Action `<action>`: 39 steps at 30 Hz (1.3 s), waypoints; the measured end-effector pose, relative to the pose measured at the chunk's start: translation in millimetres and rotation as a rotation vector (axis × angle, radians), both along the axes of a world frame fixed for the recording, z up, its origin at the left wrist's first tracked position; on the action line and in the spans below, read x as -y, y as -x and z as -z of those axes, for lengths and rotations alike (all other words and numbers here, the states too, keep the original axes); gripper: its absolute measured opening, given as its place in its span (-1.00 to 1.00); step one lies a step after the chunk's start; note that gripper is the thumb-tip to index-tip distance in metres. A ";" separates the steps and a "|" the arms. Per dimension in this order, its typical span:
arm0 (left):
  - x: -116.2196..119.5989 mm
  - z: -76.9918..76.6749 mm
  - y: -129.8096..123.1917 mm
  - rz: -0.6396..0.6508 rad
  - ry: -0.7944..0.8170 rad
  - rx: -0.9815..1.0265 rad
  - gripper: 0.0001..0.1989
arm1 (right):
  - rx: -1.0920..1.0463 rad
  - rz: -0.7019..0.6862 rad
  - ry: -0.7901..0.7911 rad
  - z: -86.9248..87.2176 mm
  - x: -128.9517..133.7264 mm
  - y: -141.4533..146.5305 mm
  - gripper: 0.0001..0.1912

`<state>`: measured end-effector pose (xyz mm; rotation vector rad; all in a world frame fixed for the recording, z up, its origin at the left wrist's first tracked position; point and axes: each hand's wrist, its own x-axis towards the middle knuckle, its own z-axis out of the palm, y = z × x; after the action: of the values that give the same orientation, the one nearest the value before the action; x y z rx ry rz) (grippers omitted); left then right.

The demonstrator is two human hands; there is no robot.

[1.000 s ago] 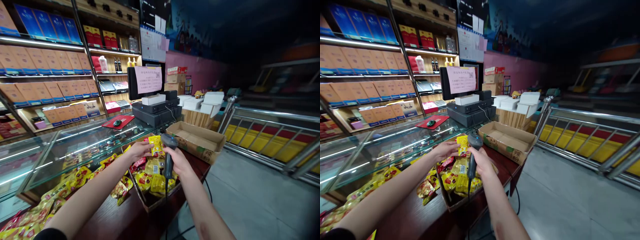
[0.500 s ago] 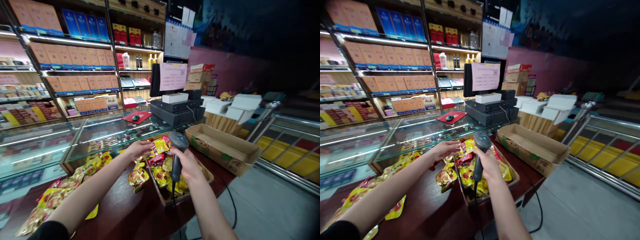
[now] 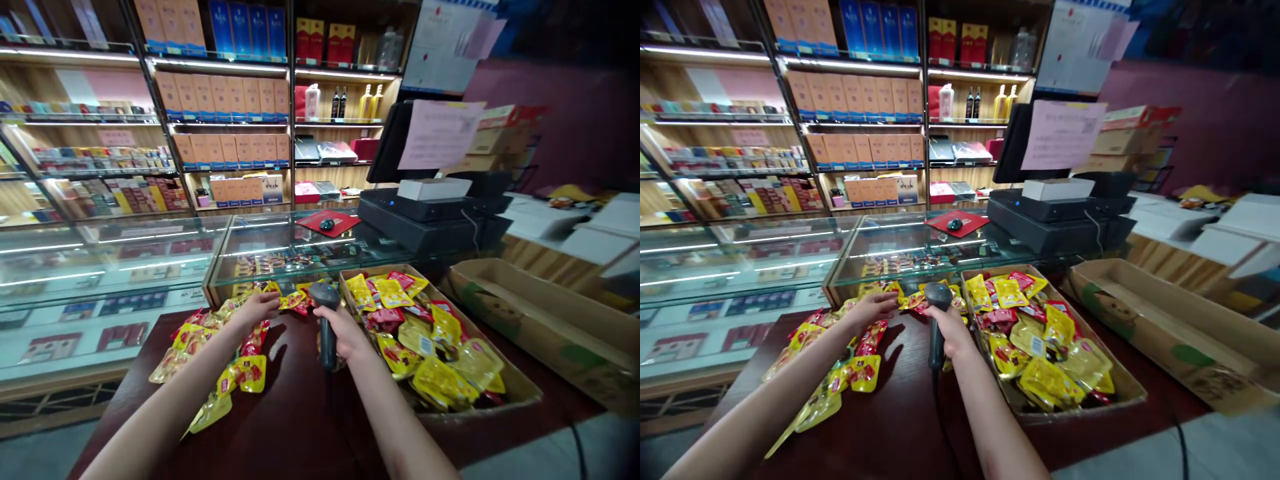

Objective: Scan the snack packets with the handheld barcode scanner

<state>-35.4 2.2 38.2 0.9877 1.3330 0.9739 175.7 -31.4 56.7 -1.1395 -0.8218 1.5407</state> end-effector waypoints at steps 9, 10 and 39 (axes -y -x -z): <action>-31.7 38.7 -27.0 0.228 -0.544 -0.935 -0.56 | 0.033 -0.005 0.143 43.6 -49.2 23.1 -0.92; -35.1 39.8 -31.4 0.278 -0.535 -1.016 -0.55 | 0.036 -0.007 0.158 47.0 -53.9 24.3 -0.93; 73.7 29.3 -39.1 0.225 -0.154 -0.017 -0.65 | 0.115 -0.021 -0.067 32.7 56.4 -17.1 -0.74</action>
<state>3.7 -71.5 8.9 1.2371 1.1443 0.9070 192.8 -87.8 24.0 -1.1824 -0.9578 1.4645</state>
